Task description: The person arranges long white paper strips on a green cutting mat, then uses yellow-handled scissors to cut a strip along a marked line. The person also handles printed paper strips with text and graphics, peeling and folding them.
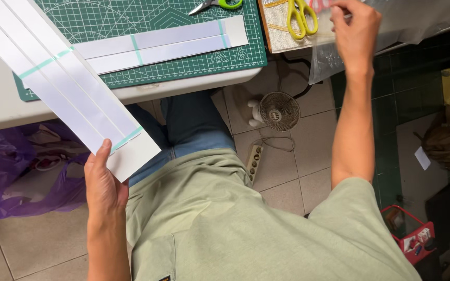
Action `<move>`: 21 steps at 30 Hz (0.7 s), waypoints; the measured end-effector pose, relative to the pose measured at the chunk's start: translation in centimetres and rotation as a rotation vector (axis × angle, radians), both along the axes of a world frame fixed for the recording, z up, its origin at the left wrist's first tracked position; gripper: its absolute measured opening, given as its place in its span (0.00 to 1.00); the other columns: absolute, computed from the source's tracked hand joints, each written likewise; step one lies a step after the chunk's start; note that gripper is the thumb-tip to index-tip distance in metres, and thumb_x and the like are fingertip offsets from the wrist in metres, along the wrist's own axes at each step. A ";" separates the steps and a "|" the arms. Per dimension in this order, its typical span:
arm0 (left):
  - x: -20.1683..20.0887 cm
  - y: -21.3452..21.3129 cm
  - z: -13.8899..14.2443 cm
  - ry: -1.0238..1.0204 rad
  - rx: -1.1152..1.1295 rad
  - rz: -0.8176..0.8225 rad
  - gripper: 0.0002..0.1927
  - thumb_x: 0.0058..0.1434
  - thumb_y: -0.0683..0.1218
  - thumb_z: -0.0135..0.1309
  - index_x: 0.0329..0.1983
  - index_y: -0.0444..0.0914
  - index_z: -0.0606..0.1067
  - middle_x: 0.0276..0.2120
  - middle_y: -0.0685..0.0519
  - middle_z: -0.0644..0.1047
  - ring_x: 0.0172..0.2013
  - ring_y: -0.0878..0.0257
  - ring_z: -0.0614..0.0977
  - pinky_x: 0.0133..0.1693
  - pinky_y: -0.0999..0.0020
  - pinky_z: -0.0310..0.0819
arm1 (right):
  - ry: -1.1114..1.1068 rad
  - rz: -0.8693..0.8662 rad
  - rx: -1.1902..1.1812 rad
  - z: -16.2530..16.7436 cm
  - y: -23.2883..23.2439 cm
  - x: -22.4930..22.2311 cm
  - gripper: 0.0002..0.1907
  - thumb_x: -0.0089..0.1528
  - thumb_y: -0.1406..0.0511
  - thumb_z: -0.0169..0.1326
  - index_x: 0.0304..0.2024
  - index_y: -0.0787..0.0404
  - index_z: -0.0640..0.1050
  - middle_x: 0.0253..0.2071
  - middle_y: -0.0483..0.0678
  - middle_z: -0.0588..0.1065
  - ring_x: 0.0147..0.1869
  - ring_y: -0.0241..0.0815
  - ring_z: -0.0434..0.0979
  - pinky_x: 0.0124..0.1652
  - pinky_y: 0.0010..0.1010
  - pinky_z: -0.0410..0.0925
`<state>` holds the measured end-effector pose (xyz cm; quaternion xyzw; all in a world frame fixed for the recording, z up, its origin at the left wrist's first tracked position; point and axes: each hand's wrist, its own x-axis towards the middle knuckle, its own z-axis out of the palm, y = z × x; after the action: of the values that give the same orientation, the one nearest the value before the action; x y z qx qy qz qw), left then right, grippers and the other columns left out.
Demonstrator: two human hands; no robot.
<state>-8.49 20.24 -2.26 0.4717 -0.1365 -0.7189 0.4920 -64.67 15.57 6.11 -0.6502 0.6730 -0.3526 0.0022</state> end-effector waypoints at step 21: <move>-0.3 0.8 -2.9 -0.086 -0.145 0.051 0.21 0.65 0.50 0.58 0.52 0.28 0.77 0.41 0.46 0.83 0.41 0.65 0.83 0.48 0.70 0.78 | -0.203 0.244 0.403 3.7 4.9 11.7 0.21 0.64 0.65 0.66 0.54 0.65 0.72 0.41 0.54 0.79 0.44 0.47 0.82 0.46 0.39 0.75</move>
<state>-8.81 21.04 -5.20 0.4687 -0.1974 -0.6733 0.5367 -52.96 20.42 9.79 -0.6745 0.6425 -0.2719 0.2417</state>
